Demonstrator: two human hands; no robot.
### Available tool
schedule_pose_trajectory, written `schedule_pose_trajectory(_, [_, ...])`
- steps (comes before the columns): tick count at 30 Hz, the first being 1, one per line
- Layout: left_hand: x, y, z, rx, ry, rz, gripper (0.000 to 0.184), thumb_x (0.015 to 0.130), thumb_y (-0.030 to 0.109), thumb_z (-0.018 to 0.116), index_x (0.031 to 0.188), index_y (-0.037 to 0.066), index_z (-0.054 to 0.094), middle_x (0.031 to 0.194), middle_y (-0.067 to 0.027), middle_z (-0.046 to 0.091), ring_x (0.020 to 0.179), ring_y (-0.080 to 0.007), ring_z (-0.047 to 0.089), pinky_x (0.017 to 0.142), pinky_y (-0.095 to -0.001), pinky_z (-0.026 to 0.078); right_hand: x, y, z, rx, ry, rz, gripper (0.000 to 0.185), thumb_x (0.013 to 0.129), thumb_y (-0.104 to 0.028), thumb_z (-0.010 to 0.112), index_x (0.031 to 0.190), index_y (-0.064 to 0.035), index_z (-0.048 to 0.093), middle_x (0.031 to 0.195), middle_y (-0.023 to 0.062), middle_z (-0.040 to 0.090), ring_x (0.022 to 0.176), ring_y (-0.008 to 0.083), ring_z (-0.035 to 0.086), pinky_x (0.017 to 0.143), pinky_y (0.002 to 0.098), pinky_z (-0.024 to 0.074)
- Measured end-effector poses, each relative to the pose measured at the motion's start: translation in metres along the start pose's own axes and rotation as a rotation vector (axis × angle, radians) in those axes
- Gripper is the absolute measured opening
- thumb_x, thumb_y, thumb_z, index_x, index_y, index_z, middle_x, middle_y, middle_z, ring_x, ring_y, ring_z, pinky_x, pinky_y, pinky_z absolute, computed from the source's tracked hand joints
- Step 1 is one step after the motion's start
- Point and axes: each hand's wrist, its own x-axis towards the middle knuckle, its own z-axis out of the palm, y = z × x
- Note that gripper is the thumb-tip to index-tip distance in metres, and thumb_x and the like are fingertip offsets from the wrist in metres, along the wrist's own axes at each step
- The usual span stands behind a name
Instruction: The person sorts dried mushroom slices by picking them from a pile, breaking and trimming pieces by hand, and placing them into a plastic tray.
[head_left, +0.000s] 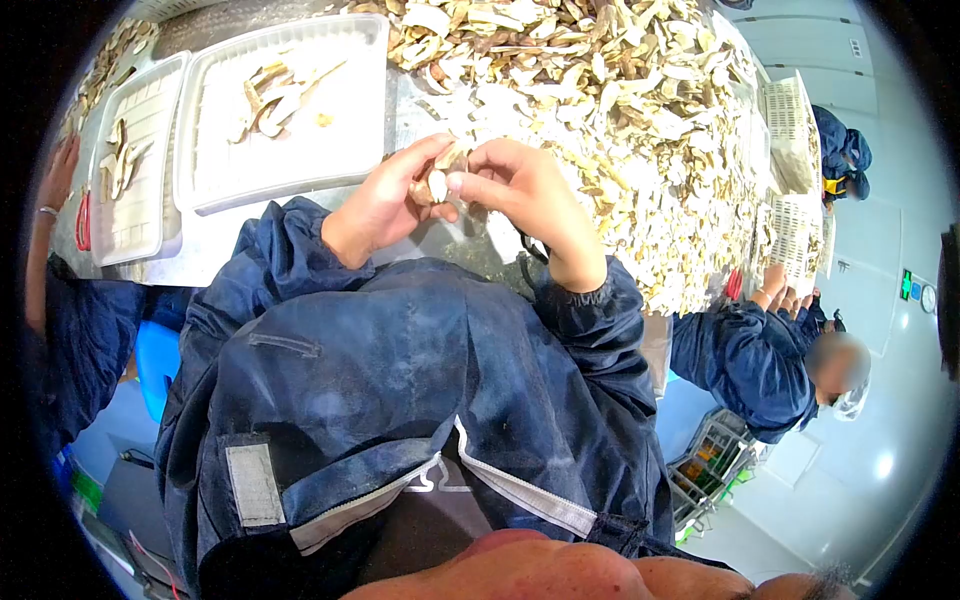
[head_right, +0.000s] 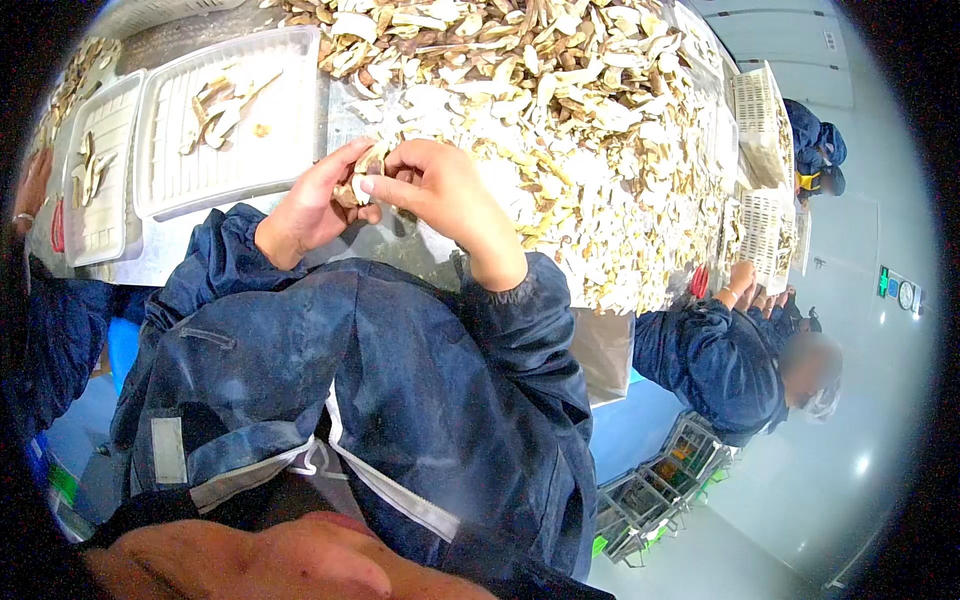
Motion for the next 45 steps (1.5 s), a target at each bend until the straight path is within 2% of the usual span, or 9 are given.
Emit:
schedule_pose_trajectory(8, [0.005,0.003,-0.004,-0.159,-0.082,-0.022,0.037,0.106,0.031,0.042,0.127,0.006,0.057,0.108,-0.0123,0.068,0.093,-0.0233,0.069,0.065,-0.031,0.061,0.056,0.034,-0.027,-0.8,0.506,-0.272,0.028,0.082,-0.02,0.07,0.108,-0.0089,0.07,0.098,0.0131,0.064,0.085,0.0356,0.066,0.072,0.0443,0.0538])
schedule_pose_trajectory(16, [0.005,0.001,-0.001,-0.112,-0.098,0.047,0.04,0.106,0.03,0.041,0.136,0.004,0.05,0.125,-0.0162,0.063,0.109,-0.0286,0.066,0.089,-0.0403,0.059,0.058,0.045,-0.033,-0.703,0.618,-0.432,0.014,0.086,-0.019,0.072,0.095,-0.0087,0.074,0.09,0.0118,0.064,0.075,0.0328,0.066,0.064,0.0403,0.0519])
schedule_pose_trajectory(20, [0.011,-0.002,-0.004,-0.194,-0.137,0.06,0.044,0.107,0.034,0.039,0.138,0.004,0.049,0.126,-0.0153,0.062,0.112,-0.0283,0.065,0.091,-0.0415,0.058,0.024,0.003,-0.028,-0.261,0.465,-0.042,0.026,0.089,-0.025,0.076,0.093,-0.0002,0.073,0.088,0.0125,0.066,0.072,0.0215,0.067,0.06,0.0314,0.0481])
schedule_pose_trajectory(24, [0.006,0.002,0.004,-0.243,-0.148,0.038,0.045,0.108,0.035,0.037,0.138,0.004,0.049,0.124,-0.016,0.063,0.11,-0.0276,0.065,0.089,-0.0406,0.058,0.012,-0.015,-0.014,0.148,0.112,-0.031,0.022,0.088,-0.023,0.075,0.095,-0.0021,0.074,0.086,0.0124,0.066,0.074,0.0253,0.068,0.062,0.0343,0.0501])
schedule_pose_trajectory(27, [0.005,0.001,-0.001,-0.205,-0.143,0.028,0.045,0.108,0.035,0.036,0.138,0.004,0.049,0.124,-0.0144,0.063,0.107,-0.0267,0.066,0.085,-0.0391,0.06,0.045,0.025,-0.026,-0.589,0.428,-0.296,0.02,0.087,-0.023,0.071,0.096,-0.0052,0.075,0.092,0.0135,0.067,0.079,0.03,0.067,0.067,0.0394,0.0522])
schedule_pose_trajectory(31, [0.006,-0.003,-0.01,-0.27,-0.178,-0.022,0.044,0.108,0.034,0.037,0.137,0.004,0.05,0.12,-0.0142,0.064,0.103,-0.0258,0.066,0.078,-0.0364,0.061,0.056,0.04,-0.017,-0.806,0.463,-0.234,0.021,0.083,-0.026,0.07,0.093,-0.0072,0.074,0.088,0.0138,0.066,0.082,0.0334,0.065,0.071,0.0434,0.0524])
schedule_pose_trajectory(35, [0.006,-0.006,-0.012,-0.266,-0.151,-0.02,0.046,0.107,0.037,0.037,0.137,0.005,0.051,0.119,-0.0136,0.064,0.101,-0.0252,0.066,0.074,-0.0354,0.061,0.05,0.035,-0.026,-0.578,0.338,-0.14,0.022,0.079,-0.025,0.075,0.093,-0.0083,0.074,0.087,0.0149,0.067,0.08,0.0321,0.066,0.071,0.0415,0.0531])
schedule_pose_trajectory(39, [0.0,0.001,0.001,-0.245,-0.059,0.007,0.05,0.106,0.043,0.037,0.136,0.006,0.052,0.117,-0.0132,0.065,0.099,-0.0248,0.066,0.072,-0.0352,0.061,0.026,-0.017,-0.029,0.2,-0.061,0.035,0.027,0.085,-0.026,0.073,0.095,-0.0004,0.074,0.084,0.0127,0.072,0.073,0.0202,0.069,0.067,0.0323,0.0521])
schedule_pose_trajectory(45, [0.001,-0.001,-0.001,-0.24,-0.047,0.047,0.049,0.106,0.046,0.038,0.13,0.006,0.055,0.114,-0.0139,0.065,0.096,-0.0252,0.066,0.067,-0.0345,0.058,0.073,0.012,-0.003,-0.404,0.268,-0.103,0.027,0.082,-0.03,0.073,0.09,-0.0041,0.074,0.083,0.0142,0.071,0.073,0.0273,0.067,0.066,0.0361,0.0521])
